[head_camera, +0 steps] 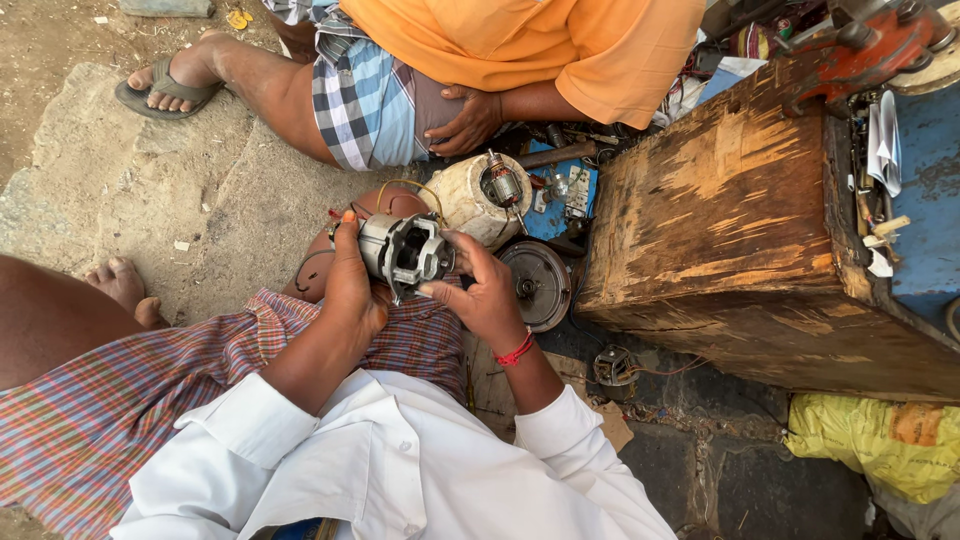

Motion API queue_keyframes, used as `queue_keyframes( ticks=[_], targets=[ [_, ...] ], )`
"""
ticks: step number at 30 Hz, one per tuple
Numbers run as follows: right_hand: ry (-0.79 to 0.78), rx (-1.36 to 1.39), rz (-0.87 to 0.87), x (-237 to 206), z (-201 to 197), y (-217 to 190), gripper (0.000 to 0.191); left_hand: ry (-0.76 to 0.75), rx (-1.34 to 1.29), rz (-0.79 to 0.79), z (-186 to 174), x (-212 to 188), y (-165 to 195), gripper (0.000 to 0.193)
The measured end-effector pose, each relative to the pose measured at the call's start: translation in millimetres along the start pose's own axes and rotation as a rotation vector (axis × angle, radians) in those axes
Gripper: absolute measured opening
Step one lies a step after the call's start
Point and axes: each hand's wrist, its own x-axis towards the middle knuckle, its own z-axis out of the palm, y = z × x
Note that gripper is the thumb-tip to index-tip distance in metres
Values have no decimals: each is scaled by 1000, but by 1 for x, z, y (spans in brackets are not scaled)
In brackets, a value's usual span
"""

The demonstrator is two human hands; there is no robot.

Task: The person sits on the ground holding an electric motor on their lap and uses a screwdriver to work on its wiring and internal parts, then fits the motor's end housing back onto the body and presses it into place by hand.

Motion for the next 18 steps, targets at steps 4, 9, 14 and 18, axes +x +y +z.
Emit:
queue_keyframes(
  ticks=[4,9,14,18],
  targets=[
    [-28,13,27,10,-1,-3,69,-24,-18,-3,1,-1,4,60],
    [-50,15,29,17,1,-6,69,12,-32,-25,2,-1,9,63],
    [-79,-5,115,16,1,-7,72,-44,-57,-31,-4,-3,8,63],
    [5,-203,-104,21,2,-19,74,-80,-65,3,0,-2,13,59]
  ],
)
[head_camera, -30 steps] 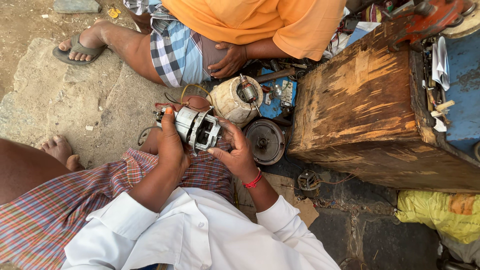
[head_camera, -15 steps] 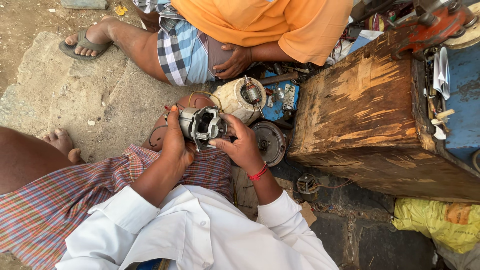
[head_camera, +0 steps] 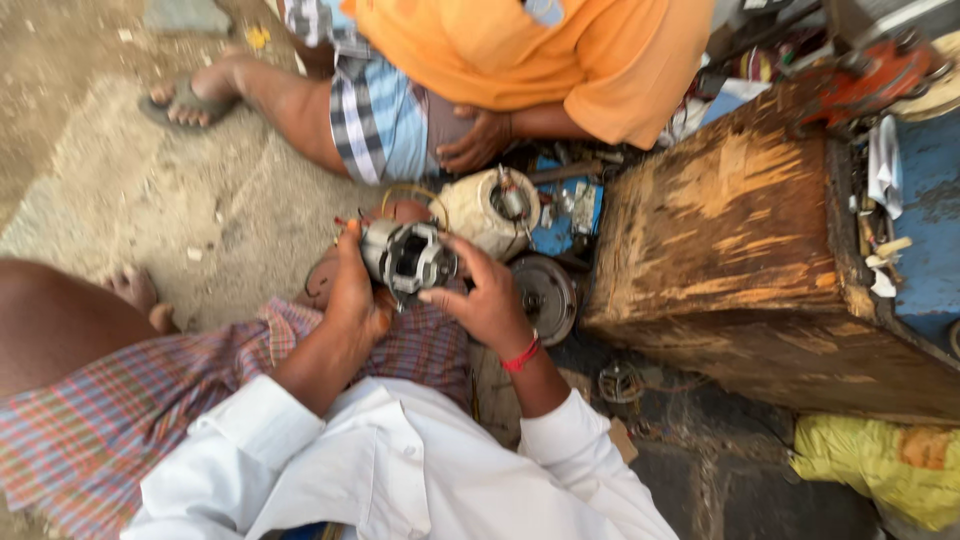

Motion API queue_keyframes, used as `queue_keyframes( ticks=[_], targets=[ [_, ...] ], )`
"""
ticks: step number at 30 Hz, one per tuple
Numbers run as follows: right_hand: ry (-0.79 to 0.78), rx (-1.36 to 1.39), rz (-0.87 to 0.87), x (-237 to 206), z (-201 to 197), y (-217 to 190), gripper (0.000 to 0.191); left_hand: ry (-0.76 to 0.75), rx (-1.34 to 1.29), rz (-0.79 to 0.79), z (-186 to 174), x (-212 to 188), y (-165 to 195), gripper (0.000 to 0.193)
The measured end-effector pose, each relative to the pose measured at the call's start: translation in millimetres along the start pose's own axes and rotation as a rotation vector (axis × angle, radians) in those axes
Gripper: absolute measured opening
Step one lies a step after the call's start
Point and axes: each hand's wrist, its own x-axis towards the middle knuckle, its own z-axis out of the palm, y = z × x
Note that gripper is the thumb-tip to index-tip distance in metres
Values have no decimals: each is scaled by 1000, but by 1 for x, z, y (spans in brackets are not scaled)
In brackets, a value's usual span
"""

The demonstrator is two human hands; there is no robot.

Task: The person sits on the ground holding an electric motor on their lap and uses a screwdriver to work on its wiring and internal parts, then fits the motor's end housing back onto the body and presses it into place by hand.

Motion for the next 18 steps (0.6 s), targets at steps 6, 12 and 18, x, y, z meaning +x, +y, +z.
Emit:
queue_keyframes(
  ticks=[6,12,18],
  targets=[
    [10,-173,-118,-5,-8,-25,72,-88,14,26,-5,-4,-5,64],
    [5,-264,-210,3,-19,-53,69,-176,-22,-3,-6,-3,-7,70],
    [-31,-351,-247,7,-24,-70,71,-162,-47,-31,-8,-5,-8,71]
  ],
)
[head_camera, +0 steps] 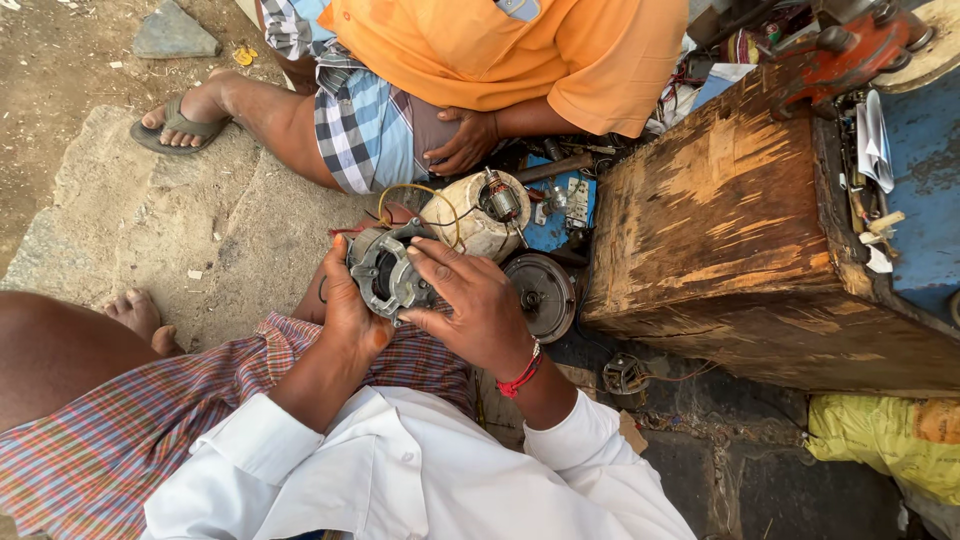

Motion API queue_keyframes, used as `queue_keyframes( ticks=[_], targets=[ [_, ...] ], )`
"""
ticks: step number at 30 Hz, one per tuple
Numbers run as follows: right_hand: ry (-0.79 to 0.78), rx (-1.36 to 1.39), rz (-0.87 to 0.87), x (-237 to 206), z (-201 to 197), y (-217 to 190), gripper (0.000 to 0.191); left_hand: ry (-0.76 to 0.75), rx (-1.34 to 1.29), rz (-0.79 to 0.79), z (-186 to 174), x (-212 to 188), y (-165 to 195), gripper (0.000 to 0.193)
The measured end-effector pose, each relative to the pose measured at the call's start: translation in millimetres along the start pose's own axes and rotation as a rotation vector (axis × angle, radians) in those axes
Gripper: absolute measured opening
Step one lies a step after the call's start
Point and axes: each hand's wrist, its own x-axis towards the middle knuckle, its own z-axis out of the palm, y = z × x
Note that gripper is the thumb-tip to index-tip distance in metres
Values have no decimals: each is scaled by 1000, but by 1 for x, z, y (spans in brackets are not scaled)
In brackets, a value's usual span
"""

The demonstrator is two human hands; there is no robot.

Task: The person sits on the ground holding an electric motor on their lap and uses a screwdriver to work on its wiring and internal parts, then fits the motor's end housing back onto the body and presses it into place by hand.

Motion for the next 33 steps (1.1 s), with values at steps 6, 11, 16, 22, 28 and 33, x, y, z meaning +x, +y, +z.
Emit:
queue_keyframes(
  ticks=[6,11,16,22,28,33],
  targets=[
    [-38,-16,-40,6,-2,-4,69,13,-2,-13,-5,0,-1,74],
    [-82,-44,-36,10,-1,-7,68,2,-12,-27,-9,0,1,74],
    [-103,-41,-57,14,0,-4,68,57,-4,-65,-11,1,3,76],
    [-121,-35,-36,15,0,-2,68,21,-27,-36,-12,0,2,71],
    [-112,-21,-18,15,1,-1,67,17,-48,-31,-11,1,2,71],
    [-99,-15,-1,13,3,-2,67,9,-56,-11,-12,1,1,69]
  ],
)
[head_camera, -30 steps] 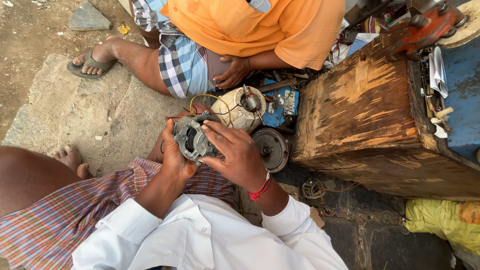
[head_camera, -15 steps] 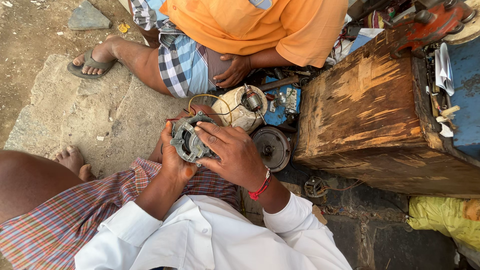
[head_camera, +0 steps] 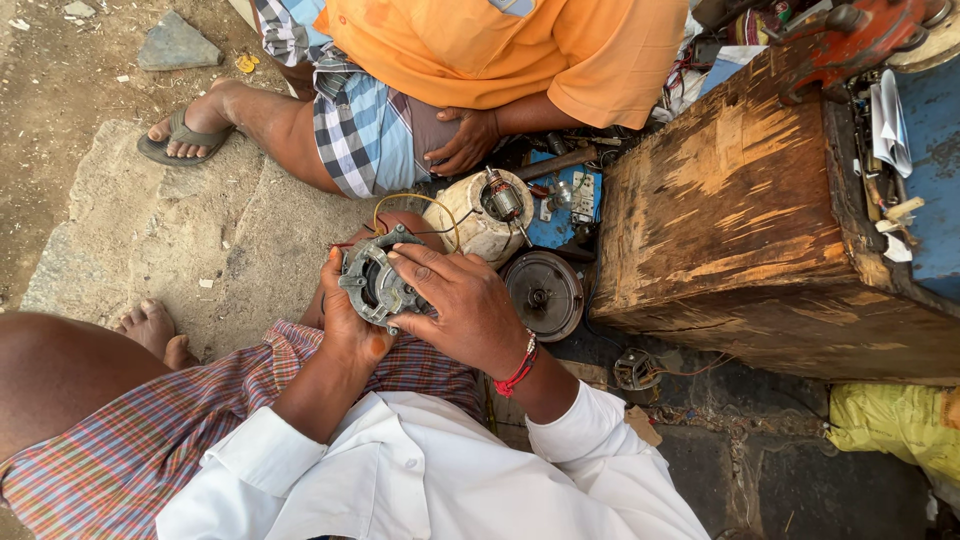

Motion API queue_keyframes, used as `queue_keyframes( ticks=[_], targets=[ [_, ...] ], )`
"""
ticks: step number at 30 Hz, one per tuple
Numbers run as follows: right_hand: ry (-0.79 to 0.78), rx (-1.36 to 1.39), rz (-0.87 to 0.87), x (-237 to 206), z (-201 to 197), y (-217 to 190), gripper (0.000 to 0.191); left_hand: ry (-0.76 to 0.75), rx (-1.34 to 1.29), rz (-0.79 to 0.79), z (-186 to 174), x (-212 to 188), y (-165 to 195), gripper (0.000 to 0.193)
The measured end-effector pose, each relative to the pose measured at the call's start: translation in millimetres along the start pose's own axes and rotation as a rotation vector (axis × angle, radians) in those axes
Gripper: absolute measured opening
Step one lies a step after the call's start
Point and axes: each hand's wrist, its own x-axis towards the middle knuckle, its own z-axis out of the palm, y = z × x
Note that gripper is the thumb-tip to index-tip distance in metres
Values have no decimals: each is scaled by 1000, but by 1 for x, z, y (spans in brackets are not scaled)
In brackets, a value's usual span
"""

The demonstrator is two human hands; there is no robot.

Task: The person sits on the ground holding an electric motor on their lap and uses a screwdriver to work on its wiring and internal parts, then fits the motor's end housing back onto the body and presses it into place by hand.

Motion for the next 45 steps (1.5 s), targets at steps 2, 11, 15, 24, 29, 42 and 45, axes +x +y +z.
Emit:
queue_keyframes(
  ticks=[2,11,15,24,29,42,45],
  targets=[
    [-2,-2,13,-1,0,1,67,-4,-2,2,0,1,0,69],
    [30,-15,8,-1,0,1,68,66,28,25,3,-2,6,69],
    [9,-16,51,-3,-4,3,79,52,22,13,11,-1,4,69],
    [15,-12,1,-8,0,5,82,25,-8,-43,7,-1,13,73],
    [43,57,-21,-8,1,4,82,-18,-64,-44,5,-3,14,71],
    [309,520,137,-41,17,39,56,-88,-190,49,-1,-6,33,52],
    [329,573,118,-43,24,38,52,-138,-188,91,-5,-13,37,47]
  ],
)
